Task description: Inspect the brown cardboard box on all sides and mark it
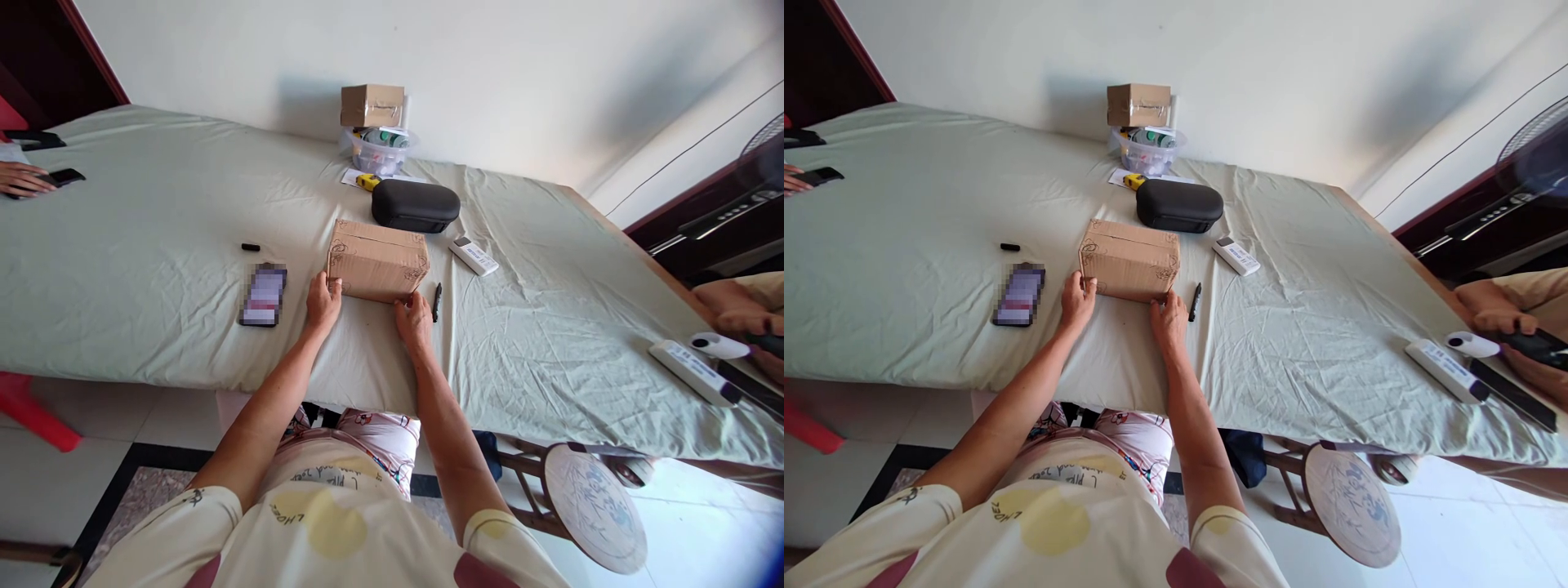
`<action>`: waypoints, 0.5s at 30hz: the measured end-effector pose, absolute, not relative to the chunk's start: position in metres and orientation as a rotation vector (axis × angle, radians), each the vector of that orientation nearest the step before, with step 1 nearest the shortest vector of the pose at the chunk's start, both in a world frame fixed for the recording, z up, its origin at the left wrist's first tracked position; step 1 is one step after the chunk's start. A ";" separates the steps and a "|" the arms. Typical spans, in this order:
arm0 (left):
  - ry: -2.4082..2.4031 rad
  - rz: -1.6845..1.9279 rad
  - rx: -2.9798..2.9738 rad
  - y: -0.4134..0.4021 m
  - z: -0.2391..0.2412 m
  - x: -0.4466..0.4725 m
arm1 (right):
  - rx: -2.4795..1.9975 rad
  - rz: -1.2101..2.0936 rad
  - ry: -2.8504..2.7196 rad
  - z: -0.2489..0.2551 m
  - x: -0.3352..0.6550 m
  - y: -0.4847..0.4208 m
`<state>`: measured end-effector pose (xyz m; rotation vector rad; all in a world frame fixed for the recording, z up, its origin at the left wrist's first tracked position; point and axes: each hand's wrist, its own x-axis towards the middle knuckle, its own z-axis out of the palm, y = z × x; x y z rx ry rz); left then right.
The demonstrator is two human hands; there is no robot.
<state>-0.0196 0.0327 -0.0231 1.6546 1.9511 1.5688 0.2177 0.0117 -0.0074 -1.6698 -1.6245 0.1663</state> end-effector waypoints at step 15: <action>1.815 1.810 1.780 0.008 0.001 0.005 | -1.489 -0.195 -1.498 0.008 0.199 -0.003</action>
